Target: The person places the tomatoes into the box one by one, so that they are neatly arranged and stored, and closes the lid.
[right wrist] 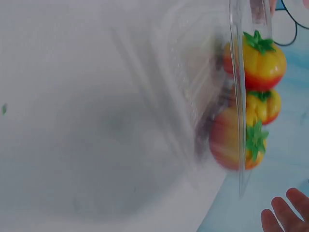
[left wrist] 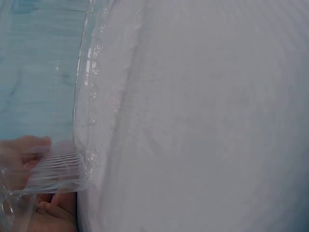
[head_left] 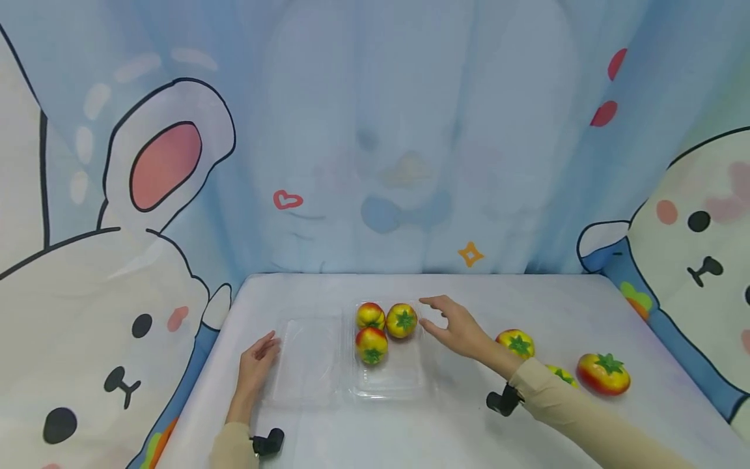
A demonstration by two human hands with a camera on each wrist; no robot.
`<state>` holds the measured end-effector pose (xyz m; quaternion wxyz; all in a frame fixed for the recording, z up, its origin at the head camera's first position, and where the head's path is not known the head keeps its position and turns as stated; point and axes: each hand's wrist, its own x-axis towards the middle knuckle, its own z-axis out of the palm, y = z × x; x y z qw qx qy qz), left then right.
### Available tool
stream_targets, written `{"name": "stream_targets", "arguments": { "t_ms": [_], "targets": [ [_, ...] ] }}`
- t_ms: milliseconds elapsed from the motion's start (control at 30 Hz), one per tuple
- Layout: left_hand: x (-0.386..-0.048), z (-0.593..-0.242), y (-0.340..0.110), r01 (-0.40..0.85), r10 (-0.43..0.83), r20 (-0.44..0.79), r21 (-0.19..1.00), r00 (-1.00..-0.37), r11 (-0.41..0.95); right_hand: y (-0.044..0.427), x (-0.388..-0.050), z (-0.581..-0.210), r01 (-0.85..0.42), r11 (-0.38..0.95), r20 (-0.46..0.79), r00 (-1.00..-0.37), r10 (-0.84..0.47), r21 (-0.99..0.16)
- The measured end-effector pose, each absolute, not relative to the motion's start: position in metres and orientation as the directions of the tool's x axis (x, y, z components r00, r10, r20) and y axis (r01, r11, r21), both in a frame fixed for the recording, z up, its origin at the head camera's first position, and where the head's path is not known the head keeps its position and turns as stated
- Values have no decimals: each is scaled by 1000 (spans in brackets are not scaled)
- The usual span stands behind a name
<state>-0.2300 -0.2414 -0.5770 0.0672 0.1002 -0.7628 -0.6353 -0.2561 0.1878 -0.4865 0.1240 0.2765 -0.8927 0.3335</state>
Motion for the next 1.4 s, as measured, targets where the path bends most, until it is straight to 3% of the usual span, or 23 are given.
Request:
{"name": "stream_targets", "arguments": {
  "t_ms": [233,433,767,967,1400],
  "targets": [
    [-230,-573,-247,-86,-229,-43,980,-972,178,231,-260,-485,-440,669,329,-897,-295,-599],
    [-228,-574,-250,-80,-243,-35,981,-969,177,280,-265,-488,-251,723,172,-968,-183,-644],
    [-227,-577,-250,-109,-242,-63,977,-968,183,338,-254,-512,-3,727,-17,-1000,-20,-686],
    [-224,-581,-249,-117,-242,-74,979,-967,168,348,-249,-525,56,719,-111,-993,-30,-693],
    [-229,-577,-242,-95,-230,-57,983,-971,158,355,-240,-526,56,676,-162,-982,-94,-735]
  ]
}}
